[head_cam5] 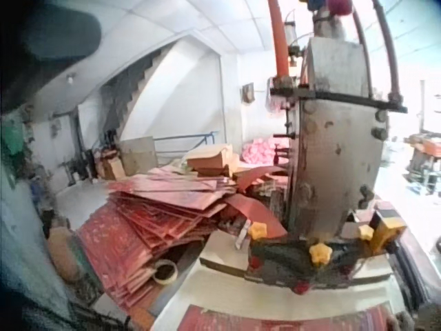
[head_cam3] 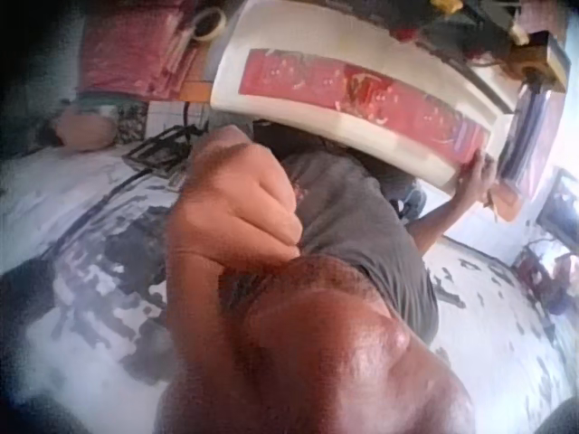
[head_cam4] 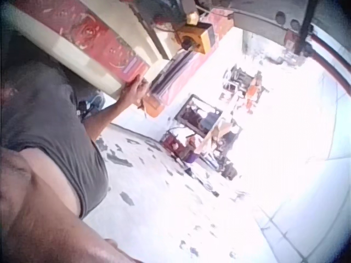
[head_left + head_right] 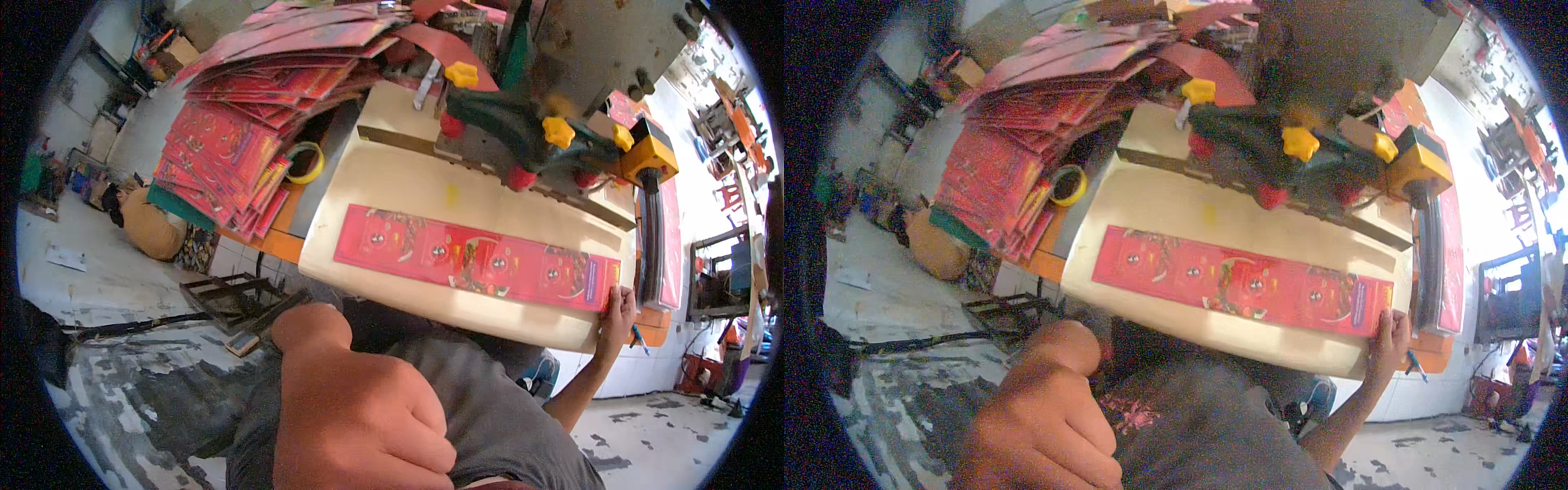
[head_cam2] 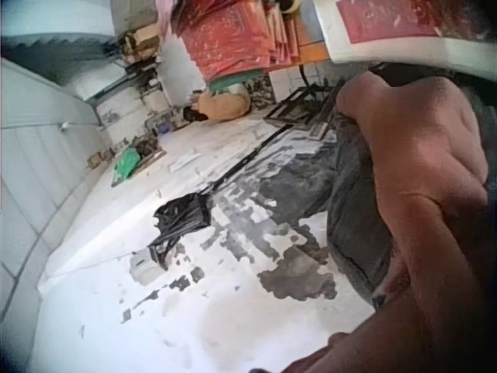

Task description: The person takes printed packaging sleeves, positions them onto a heat sealing machine table, and seals them.

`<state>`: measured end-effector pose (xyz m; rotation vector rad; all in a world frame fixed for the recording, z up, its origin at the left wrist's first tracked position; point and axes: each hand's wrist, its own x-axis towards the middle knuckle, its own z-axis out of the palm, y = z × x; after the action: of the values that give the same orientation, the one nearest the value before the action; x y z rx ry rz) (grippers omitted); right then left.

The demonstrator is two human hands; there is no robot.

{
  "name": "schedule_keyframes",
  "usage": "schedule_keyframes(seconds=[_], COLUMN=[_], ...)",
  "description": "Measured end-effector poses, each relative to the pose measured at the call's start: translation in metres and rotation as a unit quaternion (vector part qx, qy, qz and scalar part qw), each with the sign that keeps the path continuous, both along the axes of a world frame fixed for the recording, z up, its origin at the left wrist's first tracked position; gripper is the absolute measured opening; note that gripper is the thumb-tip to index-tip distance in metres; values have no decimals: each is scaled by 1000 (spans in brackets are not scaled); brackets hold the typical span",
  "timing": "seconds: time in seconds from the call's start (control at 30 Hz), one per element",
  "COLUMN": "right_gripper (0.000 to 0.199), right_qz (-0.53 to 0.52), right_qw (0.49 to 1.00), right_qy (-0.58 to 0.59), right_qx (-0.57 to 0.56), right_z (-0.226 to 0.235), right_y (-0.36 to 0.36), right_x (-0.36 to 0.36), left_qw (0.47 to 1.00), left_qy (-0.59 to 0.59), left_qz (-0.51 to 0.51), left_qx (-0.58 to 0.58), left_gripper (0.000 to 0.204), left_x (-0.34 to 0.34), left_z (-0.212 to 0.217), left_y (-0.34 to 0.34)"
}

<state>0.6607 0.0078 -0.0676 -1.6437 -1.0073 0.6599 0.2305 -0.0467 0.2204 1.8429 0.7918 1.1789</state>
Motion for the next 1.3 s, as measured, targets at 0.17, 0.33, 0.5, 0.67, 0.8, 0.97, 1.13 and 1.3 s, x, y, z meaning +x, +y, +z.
schedule_keyframes(seconds=[0.17,0.33,0.5,0.67,0.8,0.97,1.13,1.3], right_gripper=[29,27,22,38,46,40,53,56], right_qz=[31,13,40,60,72,89,200,319], right_qw=[999,998,992,932,975,923,874,880], right_qy=[-1,61,108,-317,-35,311,438,352], right_qx=[38,-9,51,163,208,208,69,15], right_z=[-1,20,40,-2,-14,15,32,53], right_y=[16,-4,-2,-27,-18,-2,-4,1], right_x=[1,-9,-22,43,55,-5,-102,-178], left_qw=[922,833,931,939,921,951,937,885], left_qy=[-186,-266,-112,163,232,158,254,-403], left_qz=[-306,-471,-343,-231,-242,-125,241,136], left_qx=[148,120,-56,-198,-200,-236,-17,-189], left_gripper=[27,41,58,51,58,67,75,70], left_x=[-21,-23,-68,-62,-59,-59,-76,-77], left_z=[-38,-90,-162,-181,-196,-189,-281,-203], left_y=[55,75,73,53,44,35,29,57])
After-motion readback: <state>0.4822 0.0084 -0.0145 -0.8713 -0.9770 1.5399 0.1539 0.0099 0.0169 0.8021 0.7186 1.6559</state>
